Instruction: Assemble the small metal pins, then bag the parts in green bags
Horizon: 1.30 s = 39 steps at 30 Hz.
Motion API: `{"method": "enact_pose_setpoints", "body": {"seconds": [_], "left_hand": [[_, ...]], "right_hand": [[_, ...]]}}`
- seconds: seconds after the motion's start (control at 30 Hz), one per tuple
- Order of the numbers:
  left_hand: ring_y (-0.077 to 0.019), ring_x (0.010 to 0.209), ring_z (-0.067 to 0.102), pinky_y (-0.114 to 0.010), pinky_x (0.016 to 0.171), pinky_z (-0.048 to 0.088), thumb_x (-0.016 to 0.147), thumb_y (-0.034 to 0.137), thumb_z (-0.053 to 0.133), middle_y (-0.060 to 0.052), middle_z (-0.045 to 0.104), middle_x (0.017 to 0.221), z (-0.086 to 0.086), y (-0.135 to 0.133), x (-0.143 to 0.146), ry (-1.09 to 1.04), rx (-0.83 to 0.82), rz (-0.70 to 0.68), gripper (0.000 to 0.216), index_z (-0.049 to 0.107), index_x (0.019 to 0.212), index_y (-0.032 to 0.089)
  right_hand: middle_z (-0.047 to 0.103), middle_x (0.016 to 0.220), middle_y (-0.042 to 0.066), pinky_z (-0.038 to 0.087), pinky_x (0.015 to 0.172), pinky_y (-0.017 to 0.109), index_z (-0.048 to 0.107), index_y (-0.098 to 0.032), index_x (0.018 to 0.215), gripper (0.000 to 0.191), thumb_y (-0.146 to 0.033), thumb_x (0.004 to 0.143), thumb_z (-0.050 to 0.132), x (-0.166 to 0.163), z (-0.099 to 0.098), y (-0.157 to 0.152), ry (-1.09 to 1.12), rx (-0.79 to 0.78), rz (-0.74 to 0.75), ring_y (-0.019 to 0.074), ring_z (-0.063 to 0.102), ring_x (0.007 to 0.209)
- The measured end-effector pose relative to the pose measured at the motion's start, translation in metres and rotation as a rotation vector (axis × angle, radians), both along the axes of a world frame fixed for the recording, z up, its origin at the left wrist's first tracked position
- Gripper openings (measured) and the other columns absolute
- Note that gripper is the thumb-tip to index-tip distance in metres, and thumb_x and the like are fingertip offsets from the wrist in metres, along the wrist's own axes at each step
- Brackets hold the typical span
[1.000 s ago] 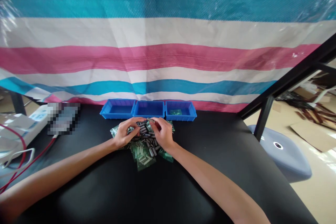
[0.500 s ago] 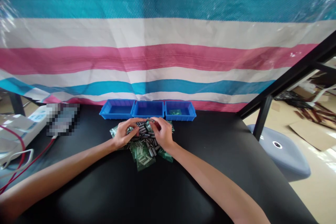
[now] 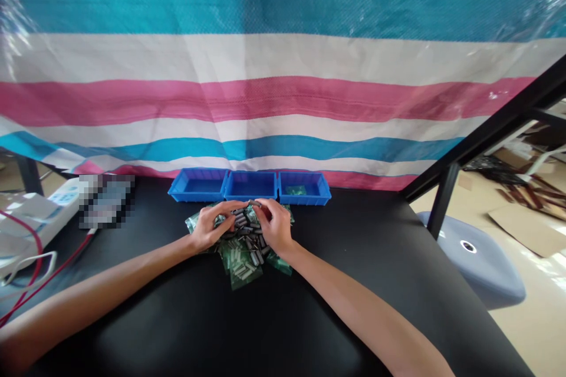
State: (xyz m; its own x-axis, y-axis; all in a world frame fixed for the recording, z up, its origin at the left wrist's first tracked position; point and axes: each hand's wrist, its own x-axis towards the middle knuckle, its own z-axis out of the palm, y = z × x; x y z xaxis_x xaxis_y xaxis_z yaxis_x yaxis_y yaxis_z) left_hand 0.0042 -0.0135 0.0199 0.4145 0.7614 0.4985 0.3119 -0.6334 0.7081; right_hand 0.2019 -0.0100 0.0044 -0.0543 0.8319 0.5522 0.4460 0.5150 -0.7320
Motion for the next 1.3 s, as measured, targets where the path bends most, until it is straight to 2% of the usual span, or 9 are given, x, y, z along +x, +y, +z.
{"method": "enact_pose_setpoints", "body": {"seconds": [0.57,0.8,0.87,1.0,1.17,1.23,1.3], "left_hand": [[-0.0076,0.055,0.063,-0.022,0.062,0.055,0.089,0.019,0.051,-0.01,0.065,0.12,-0.006,0.001,0.0,-0.022,0.008,-0.049,0.035,0.057,0.124,0.02],[-0.0078,0.054,0.063,-0.023,0.063,0.054,0.089,0.019,0.05,-0.009,0.068,0.114,-0.003,0.0,0.001,0.006,-0.014,-0.039,0.038,0.055,0.126,0.022],[-0.0088,0.055,0.064,-0.023,0.064,0.053,0.089,0.02,0.05,-0.007,0.07,0.106,-0.001,0.0,0.001,0.01,-0.017,-0.028,0.038,0.056,0.126,0.021],[-0.0121,0.056,0.063,-0.024,0.064,0.051,0.089,0.021,0.049,-0.003,0.07,0.076,0.004,0.0,0.0,-0.004,-0.019,-0.028,0.038,0.056,0.126,0.018],[-0.0132,0.056,0.06,-0.026,0.067,0.049,0.088,0.021,0.051,0.0,0.064,0.061,0.004,0.0,-0.002,-0.013,-0.014,-0.047,0.038,0.056,0.125,0.016],[-0.0126,0.058,0.06,-0.027,0.068,0.05,0.088,0.021,0.051,-0.003,0.067,0.071,0.002,0.0,-0.002,-0.029,-0.009,-0.05,0.037,0.056,0.124,0.017],[-0.0101,0.058,0.059,-0.026,0.065,0.051,0.088,0.022,0.051,-0.009,0.068,0.095,-0.001,0.001,-0.001,-0.07,0.001,-0.055,0.034,0.057,0.121,0.017]], "right_hand": [[0.064,0.071,0.002,0.045,0.061,0.024,0.064,-0.019,0.088,0.02,-0.033,0.093,0.051,-0.001,-0.004,-0.001,-0.068,0.071,0.005,0.0131,0.058,0.061],[0.064,0.073,0.002,0.045,0.062,0.024,0.064,-0.019,0.088,0.019,-0.033,0.092,0.052,-0.001,-0.004,-0.001,-0.056,0.05,-0.008,0.0135,0.058,0.062],[0.064,0.072,0.002,0.045,0.062,0.024,0.064,-0.019,0.088,0.019,-0.033,0.092,0.052,-0.001,-0.004,-0.001,-0.06,0.047,-0.012,0.0134,0.058,0.061],[0.064,0.074,0.003,0.047,0.063,0.025,0.064,-0.019,0.092,0.019,-0.033,0.092,0.051,0.0,-0.003,-0.002,-0.07,0.047,-0.007,0.0137,0.058,0.063],[0.066,0.079,0.004,0.049,0.066,0.026,0.064,-0.02,0.099,0.02,-0.033,0.093,0.05,-0.001,-0.003,-0.002,-0.065,0.057,-0.009,0.0147,0.06,0.065],[0.067,0.082,0.004,0.05,0.068,0.027,0.064,-0.02,0.101,0.019,-0.032,0.093,0.051,-0.001,-0.003,-0.002,-0.061,0.055,-0.002,0.015,0.061,0.066],[0.068,0.083,0.004,0.05,0.069,0.027,0.064,-0.02,0.101,0.019,-0.031,0.093,0.051,-0.001,-0.003,-0.002,-0.058,0.057,0.001,0.0152,0.062,0.067]]}}
